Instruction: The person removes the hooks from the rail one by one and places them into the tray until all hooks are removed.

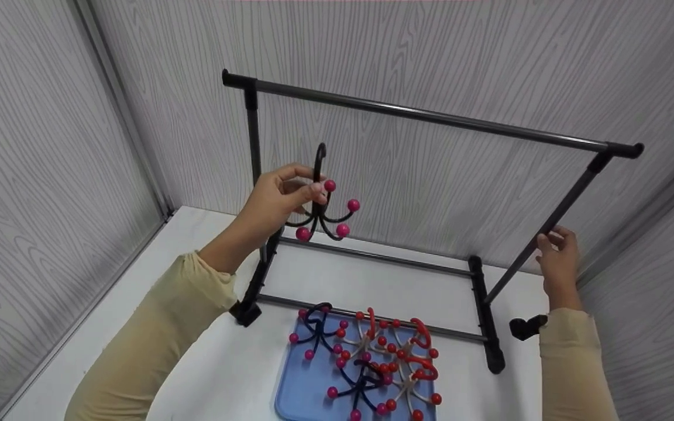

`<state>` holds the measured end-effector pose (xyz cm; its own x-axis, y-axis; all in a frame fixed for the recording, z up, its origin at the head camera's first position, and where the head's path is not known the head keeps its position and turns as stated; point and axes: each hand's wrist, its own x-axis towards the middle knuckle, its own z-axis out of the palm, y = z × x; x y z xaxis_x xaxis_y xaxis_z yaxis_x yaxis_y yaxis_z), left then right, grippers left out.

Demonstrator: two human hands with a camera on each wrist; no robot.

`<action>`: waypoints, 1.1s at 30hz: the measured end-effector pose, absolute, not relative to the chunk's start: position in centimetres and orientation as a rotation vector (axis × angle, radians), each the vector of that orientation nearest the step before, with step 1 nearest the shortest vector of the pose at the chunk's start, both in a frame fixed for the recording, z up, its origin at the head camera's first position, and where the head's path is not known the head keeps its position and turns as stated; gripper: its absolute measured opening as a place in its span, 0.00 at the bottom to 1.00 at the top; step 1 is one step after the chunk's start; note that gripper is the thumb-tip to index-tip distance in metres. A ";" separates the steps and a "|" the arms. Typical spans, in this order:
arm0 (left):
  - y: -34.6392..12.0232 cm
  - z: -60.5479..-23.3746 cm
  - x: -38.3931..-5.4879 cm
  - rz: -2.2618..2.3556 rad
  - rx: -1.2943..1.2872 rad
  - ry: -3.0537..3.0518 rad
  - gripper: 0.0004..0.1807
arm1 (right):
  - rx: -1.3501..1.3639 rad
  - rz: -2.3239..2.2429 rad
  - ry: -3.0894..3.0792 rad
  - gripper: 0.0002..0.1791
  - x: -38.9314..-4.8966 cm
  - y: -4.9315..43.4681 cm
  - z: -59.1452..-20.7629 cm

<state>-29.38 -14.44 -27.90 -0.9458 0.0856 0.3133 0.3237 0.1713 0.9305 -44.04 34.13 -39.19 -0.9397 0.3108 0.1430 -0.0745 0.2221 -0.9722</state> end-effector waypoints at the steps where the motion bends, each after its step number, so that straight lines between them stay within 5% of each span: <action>1: -14.5 -28.3 -29.0 -1.869 -0.407 -2.263 0.18 | -0.223 1.764 -2.193 0.17 -44.1 34.1 -39.2; 21: -15.9 -36.9 -21.9 -1.978 -0.530 -2.386 0.16 | -0.235 1.780 -2.221 0.20 -44.2 35.1 -39.0; 33: -14.8 -41.9 -20.4 -2.167 -0.561 -2.446 0.19 | -0.229 1.833 -2.150 0.20 -43.7 35.1 -39.0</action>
